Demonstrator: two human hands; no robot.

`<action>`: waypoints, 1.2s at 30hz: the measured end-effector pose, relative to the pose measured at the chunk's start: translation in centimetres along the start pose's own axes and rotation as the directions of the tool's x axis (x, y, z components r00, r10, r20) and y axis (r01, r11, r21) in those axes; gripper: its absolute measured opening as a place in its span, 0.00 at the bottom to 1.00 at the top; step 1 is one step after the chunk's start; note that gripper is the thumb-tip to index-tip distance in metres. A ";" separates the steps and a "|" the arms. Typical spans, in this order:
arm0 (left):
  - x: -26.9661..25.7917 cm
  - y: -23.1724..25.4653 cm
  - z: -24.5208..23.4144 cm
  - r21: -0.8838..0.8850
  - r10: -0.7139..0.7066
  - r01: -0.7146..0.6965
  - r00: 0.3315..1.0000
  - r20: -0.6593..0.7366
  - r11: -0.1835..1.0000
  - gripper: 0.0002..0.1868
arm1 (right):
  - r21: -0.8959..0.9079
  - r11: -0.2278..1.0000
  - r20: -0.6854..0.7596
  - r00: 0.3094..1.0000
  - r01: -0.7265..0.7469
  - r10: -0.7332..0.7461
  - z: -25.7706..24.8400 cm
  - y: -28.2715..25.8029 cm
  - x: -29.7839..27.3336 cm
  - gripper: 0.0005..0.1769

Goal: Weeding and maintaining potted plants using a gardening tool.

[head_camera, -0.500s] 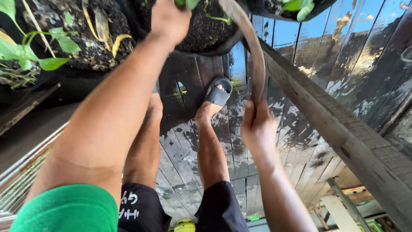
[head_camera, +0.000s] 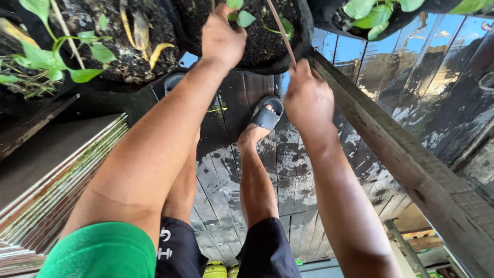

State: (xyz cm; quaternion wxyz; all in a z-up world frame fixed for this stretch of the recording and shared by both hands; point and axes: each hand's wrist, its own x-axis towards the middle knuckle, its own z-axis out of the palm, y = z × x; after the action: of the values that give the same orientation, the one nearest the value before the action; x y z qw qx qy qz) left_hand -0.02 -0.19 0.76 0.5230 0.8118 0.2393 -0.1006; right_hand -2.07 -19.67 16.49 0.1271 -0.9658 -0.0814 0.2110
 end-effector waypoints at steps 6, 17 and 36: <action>-0.6 -0.2 0.3 0.021 -0.008 0.008 1.000 0.001 1.000 0.16 | 0.018 0.995 0.108 0.989 -0.102 0.099 -1.7 0.3 -1.6 0.09; -0.7 1.4 -0.6 0.015 -0.155 0.154 0.985 0.081 0.988 0.20 | 0.286 0.958 -0.011 1.000 -0.019 0.023 1.7 1.5 0.3 0.08; -0.3 -0.1 -0.1 0.021 -0.179 0.182 0.979 -0.095 0.983 0.22 | 0.136 0.990 -0.030 0.999 -0.035 0.039 -0.1 2.0 -4.2 0.08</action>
State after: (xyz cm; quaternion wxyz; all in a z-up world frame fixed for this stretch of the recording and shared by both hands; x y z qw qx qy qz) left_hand -0.36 -0.14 0.88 0.4882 0.7981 0.3344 -0.1135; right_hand -5.59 -22.54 17.65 0.1899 -0.9595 -0.0469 0.2025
